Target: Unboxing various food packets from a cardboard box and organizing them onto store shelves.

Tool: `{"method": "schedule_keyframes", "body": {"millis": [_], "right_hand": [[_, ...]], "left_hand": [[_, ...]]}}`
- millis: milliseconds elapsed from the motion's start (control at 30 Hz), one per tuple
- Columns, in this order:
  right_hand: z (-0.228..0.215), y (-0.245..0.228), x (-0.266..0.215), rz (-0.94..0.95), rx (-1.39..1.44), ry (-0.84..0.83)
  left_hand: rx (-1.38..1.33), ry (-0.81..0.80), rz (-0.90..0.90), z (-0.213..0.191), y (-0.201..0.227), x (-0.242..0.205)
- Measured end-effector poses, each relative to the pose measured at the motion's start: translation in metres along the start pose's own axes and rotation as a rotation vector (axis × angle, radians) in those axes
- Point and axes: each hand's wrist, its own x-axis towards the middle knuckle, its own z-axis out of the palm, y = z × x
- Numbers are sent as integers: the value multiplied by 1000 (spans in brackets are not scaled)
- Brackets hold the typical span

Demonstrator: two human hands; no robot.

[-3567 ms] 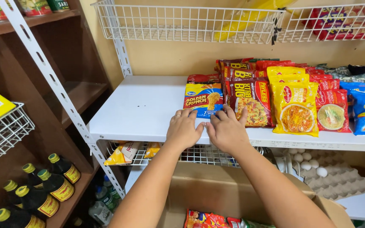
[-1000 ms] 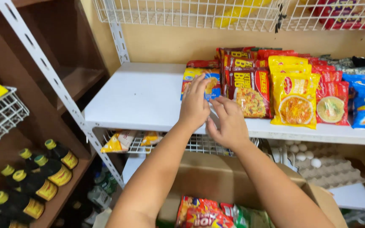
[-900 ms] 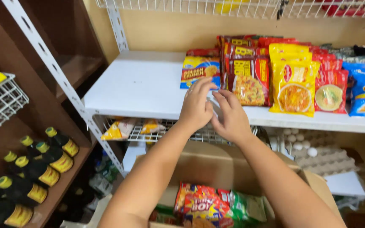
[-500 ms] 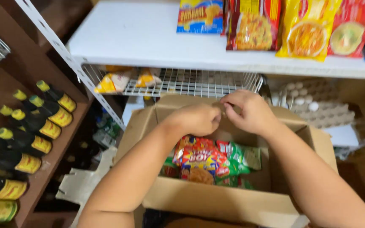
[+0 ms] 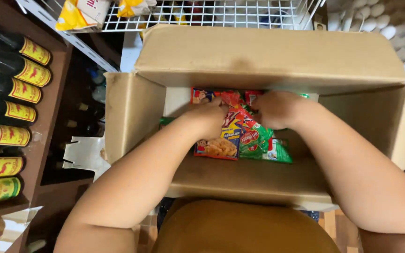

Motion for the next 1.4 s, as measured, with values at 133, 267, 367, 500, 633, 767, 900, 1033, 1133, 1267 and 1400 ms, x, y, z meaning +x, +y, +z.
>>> {"method": "schedule_keyframes", "body": {"millis": [133, 267, 367, 500, 633, 767, 900, 1033, 1133, 1267, 1400], "right_hand": [[11, -18, 9, -33, 38, -3], [3, -31, 6, -77, 28, 63], [1, -29, 6, -98, 63, 89], [-36, -42, -29, -209, 165, 48], [-55, -27, -52, -296, 199, 98], [-88, -10, -73, -330, 357, 381], [-108, 6, -85, -331, 570, 392], [-111, 38, -67, -340, 761, 352], [-116, 51, -52, -460, 928, 250], [-120, 63, -45, -405, 1355, 474], [-127, 54, -48, -354, 1601, 655]], "left_hand": [[-3, -3, -57, -4, -1, -4], [49, 136, -24, 3, -17, 8], [-3, 124, 33, -8, -19, 4], [-135, 169, 228, -30, -19, -7], [-172, 73, 350, -26, -23, 1], [-460, 186, 525, -55, -25, -3], [-1076, 37, 751, -60, -42, 15], [-1303, 188, 686, -85, -43, 8], [-1552, 282, 705, -96, -48, 12], [-1708, 311, 595, -94, -60, 28], [-1437, 89, 404, -99, -49, 19]]}}
